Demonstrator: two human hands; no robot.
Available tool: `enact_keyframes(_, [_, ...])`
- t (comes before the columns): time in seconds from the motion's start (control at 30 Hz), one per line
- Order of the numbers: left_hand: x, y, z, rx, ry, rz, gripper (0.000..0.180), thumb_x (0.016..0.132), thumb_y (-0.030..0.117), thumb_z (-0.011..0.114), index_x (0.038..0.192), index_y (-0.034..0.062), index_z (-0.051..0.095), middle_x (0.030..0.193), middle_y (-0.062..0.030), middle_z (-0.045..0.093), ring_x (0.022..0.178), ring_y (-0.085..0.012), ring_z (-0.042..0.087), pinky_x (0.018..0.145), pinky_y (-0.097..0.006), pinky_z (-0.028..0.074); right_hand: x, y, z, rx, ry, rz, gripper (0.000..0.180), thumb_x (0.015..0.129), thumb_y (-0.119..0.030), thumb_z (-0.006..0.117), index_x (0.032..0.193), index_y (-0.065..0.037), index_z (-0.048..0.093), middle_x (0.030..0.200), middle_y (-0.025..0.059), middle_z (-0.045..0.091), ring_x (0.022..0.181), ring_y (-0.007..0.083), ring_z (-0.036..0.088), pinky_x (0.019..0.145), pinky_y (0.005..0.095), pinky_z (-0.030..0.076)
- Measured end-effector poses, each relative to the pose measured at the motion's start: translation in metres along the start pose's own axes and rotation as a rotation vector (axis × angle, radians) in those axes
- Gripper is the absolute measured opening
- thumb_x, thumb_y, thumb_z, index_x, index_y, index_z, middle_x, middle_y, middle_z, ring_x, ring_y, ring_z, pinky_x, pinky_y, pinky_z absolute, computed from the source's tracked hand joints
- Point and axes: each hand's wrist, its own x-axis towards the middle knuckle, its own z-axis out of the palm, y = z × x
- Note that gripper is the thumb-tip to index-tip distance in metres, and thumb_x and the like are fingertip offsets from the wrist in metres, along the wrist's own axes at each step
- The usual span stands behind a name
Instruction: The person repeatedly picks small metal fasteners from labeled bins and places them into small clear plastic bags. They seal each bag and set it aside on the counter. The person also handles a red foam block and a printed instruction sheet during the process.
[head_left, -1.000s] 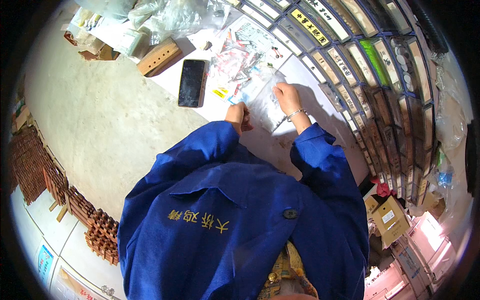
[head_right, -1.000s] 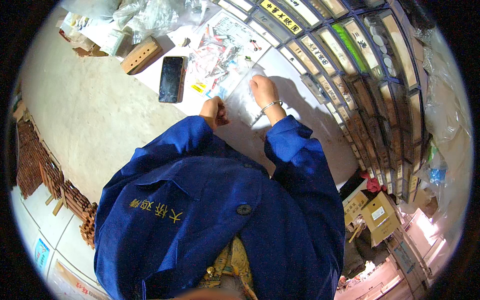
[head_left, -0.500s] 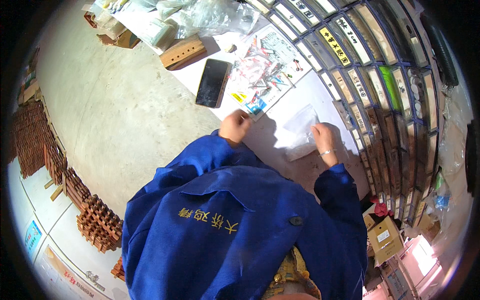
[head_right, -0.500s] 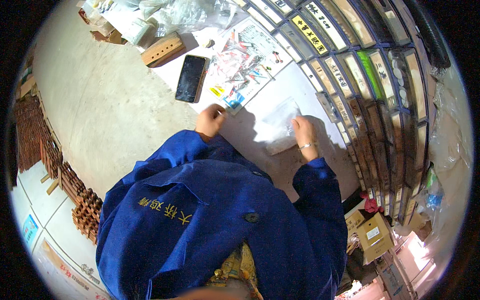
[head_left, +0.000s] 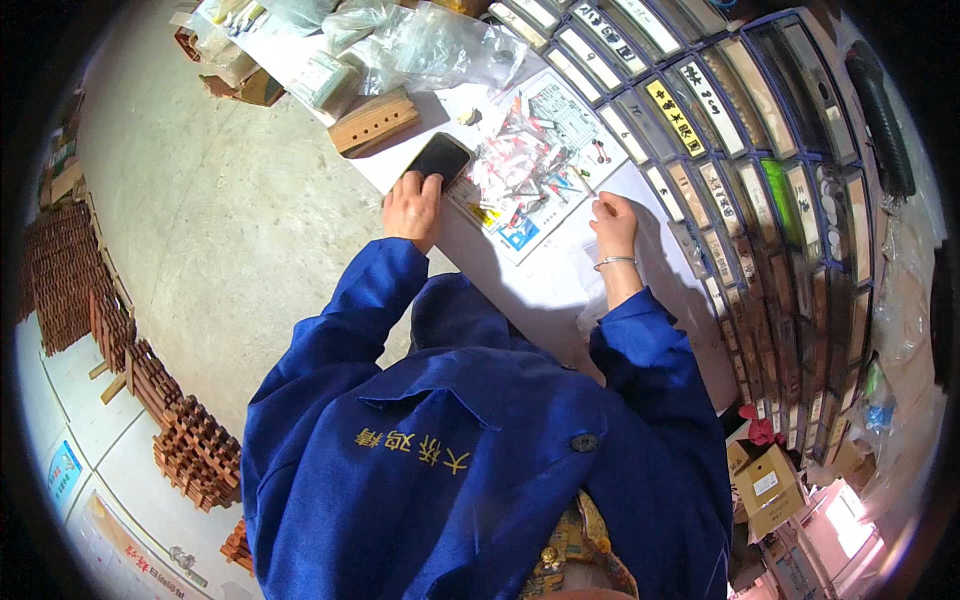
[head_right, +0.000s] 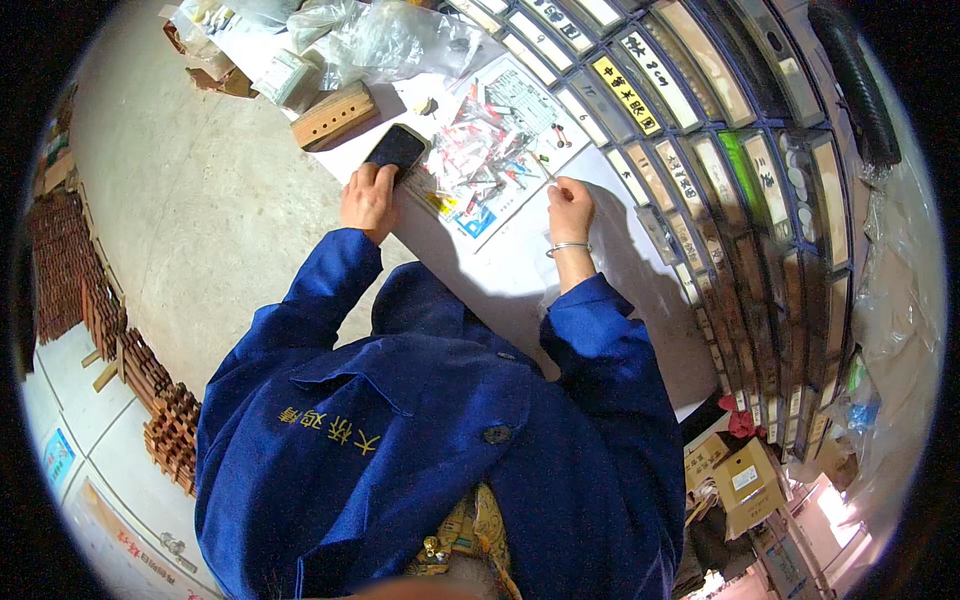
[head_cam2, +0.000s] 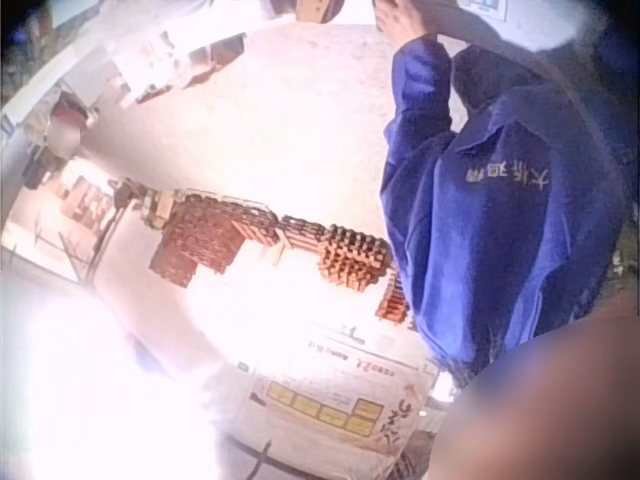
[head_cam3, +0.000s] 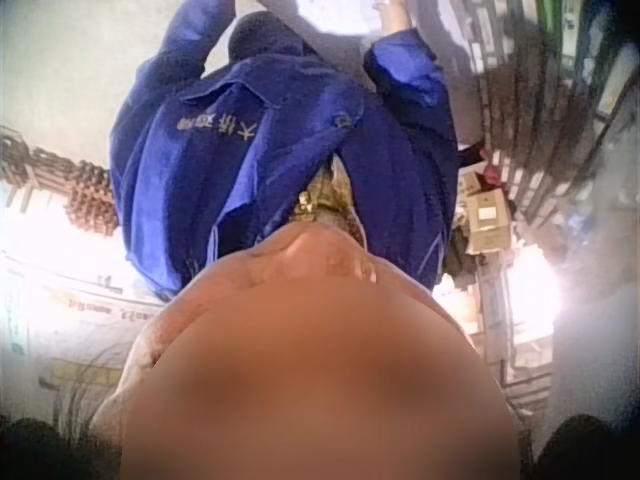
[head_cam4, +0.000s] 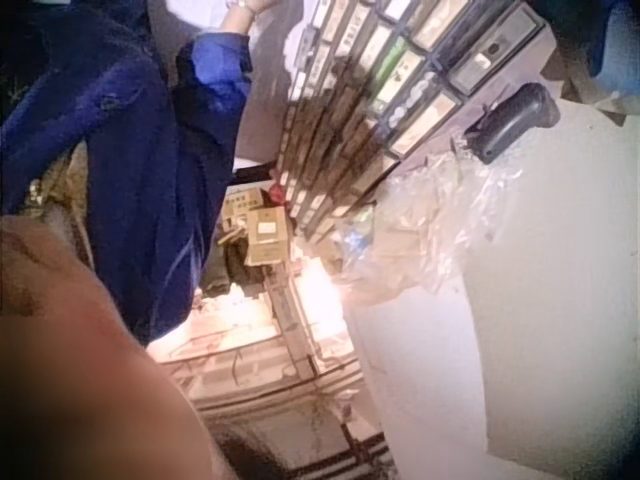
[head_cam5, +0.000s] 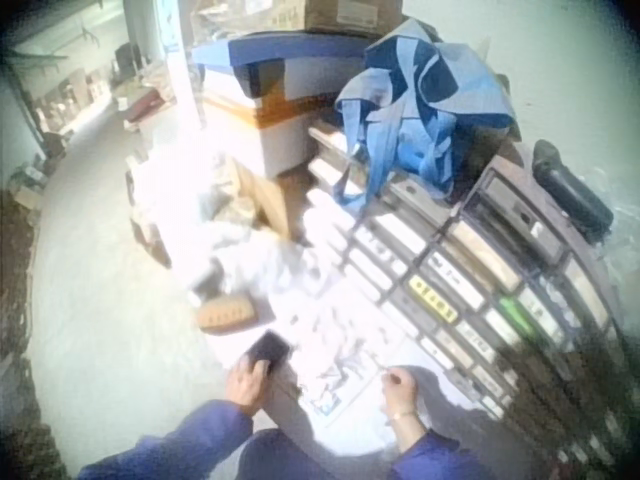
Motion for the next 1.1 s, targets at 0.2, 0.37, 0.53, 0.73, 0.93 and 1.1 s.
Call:
enact_keyframes(0.2, [0.052, 0.007, 0.009, -0.324, 0.161, 0.146, 0.042, 0.071, 0.004, 0.065, 0.113, 0.0024, 0.062, 0.112, -0.0175, 0.06, 0.102, -0.0362, 0.059, 0.09, -0.043, 0.049, -0.004, -0.02, -0.006, 0.302, 0.029, 0.336, 0.025, 0.089, -0.011, 0.06, 0.112, -0.002, 0.058, 0.109, 0.013, 0.062, 0.094, 0.0247, 0.064, 0.078, 0.0421, 0.054])
enact_keyframes(0.37, [0.141, 0.071, 0.053, -0.404, 0.029, -0.066, 0.051, 0.077, 0.007, 0.062, 0.127, -0.0015, 0.052, 0.133, -0.0261, 0.05, 0.121, -0.0418, 0.051, 0.103, -0.044, 0.043, -0.022, -0.021, 0.005, 0.386, -0.063, 0.517, 0.024, 0.093, -0.016, 0.056, 0.114, -0.005, 0.054, 0.113, 0.0139, 0.063, 0.096, 0.0268, 0.064, 0.074, 0.0418, 0.054])
enact_keyframes(0.53, [0.159, 0.091, 0.069, -0.323, -0.018, -0.164, 0.054, 0.076, 0.016, 0.07, 0.124, -0.0005, 0.053, 0.133, -0.0224, 0.051, 0.12, -0.0429, 0.049, 0.101, -0.046, 0.043, -0.022, -0.018, 0.015, 0.28, -0.034, 0.531, 0.026, 0.093, -0.021, 0.058, 0.116, -0.009, 0.055, 0.101, 0.0068, 0.066, 0.081, 0.017, 0.062, 0.062, 0.0358, 0.049])
enact_keyframes(0.73, [0.114, 0.101, 0.083, -0.333, 0.173, 0.093, 0.041, 0.079, 0.021, 0.068, 0.116, 0.0042, 0.06, 0.132, -0.015, 0.053, 0.119, -0.0385, 0.05, 0.1, -0.046, 0.042, -0.018, -0.009, 0.031, 0.088, -0.035, 0.312, 0.011, 0.084, -0.011, 0.067, 0.089, -0.002, 0.064, 0.074, 0.0044, 0.061, 0.054, 0.0113, 0.056, 0.041, 0.0271, 0.041])
enact_keyframes(0.93, [0.082, 0.112, 0.084, -0.353, -0.146, 0.173, 0.038, 0.087, 0.026, 0.06, 0.12, 0.0074, 0.061, 0.136, -0.0118, 0.053, 0.129, -0.0301, 0.046, 0.107, -0.051, 0.035, -0.021, 0.013, 0.028, -0.052, -0.07, 0.205, 0.011, 0.086, -0.006, 0.065, 0.079, 0.001, 0.061, 0.065, 0.0063, 0.061, 0.047, 0.0133, 0.057, 0.039, 0.0277, 0.043])
enact_keyframes(1.1, [0.035, 0.12, 0.053, -0.486, -0.118, 0.23, 0.041, 0.086, 0.02, 0.062, 0.124, 0.0061, 0.06, 0.138, -0.0174, 0.05, 0.126, -0.0358, 0.048, 0.103, -0.048, 0.039, -0.039, 0.039, -0.012, -0.077, -0.171, 0.313, 0.011, 0.088, -0.006, 0.063, 0.089, 0.005, 0.061, 0.071, 0.0085, 0.064, 0.052, 0.0146, 0.063, 0.04, 0.0264, 0.049])
